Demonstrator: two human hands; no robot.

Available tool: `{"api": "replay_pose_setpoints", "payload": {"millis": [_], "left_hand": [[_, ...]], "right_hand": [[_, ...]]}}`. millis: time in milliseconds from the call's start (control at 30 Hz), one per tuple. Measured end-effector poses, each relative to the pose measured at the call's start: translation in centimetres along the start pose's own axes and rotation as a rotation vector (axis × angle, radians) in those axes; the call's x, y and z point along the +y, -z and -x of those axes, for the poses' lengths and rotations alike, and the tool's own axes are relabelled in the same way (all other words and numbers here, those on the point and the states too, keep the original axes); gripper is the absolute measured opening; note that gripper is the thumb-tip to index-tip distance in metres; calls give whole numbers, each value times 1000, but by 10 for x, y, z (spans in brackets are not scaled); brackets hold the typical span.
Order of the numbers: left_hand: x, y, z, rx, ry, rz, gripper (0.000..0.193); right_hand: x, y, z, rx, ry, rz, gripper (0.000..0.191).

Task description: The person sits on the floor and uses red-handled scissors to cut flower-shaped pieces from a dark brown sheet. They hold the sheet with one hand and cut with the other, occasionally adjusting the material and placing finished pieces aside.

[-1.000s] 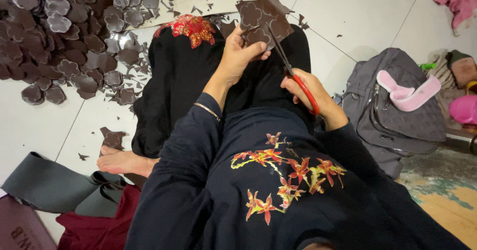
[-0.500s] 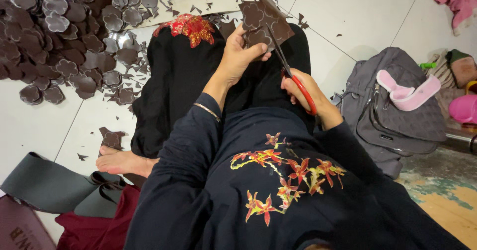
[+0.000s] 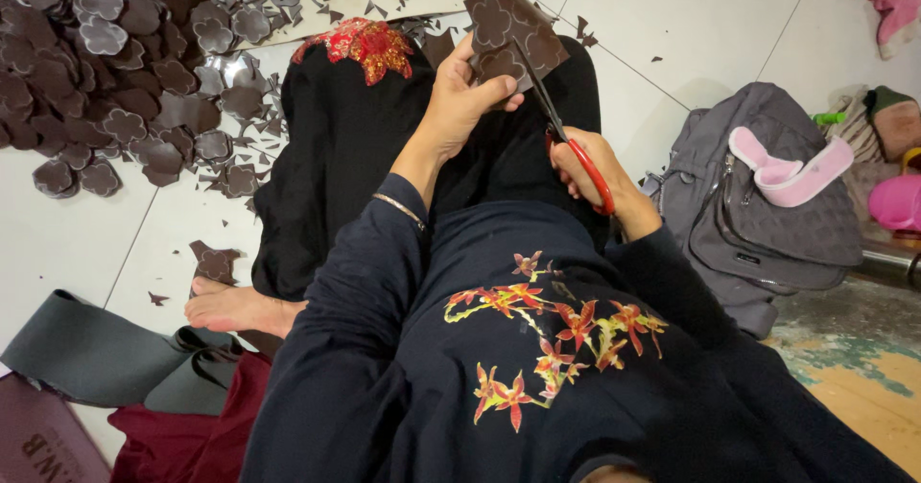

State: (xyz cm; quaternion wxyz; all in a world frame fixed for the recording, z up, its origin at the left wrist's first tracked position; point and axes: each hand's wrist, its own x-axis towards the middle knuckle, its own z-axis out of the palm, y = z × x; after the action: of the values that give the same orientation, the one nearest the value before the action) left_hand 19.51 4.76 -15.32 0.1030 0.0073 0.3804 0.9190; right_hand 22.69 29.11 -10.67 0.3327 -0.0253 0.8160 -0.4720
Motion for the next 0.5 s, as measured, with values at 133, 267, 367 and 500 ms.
{"api": "replay_pose_setpoints", "payload": {"millis": [133,267,367,500], "left_hand": [[3,-1,2,-21,-4,12,50],[5,-1,1,0,19,-19,51],[5,-1,1,6,29,-30,50],[5,0,0,5,33,-24,49]], "right_hand": [[3,0,0,15,-11,-41,34],[10,5,0,-17,65,-29,46],[15,8,-1,-22,84,-2,54],[15,9,-1,-25,56,-22,55]]}}
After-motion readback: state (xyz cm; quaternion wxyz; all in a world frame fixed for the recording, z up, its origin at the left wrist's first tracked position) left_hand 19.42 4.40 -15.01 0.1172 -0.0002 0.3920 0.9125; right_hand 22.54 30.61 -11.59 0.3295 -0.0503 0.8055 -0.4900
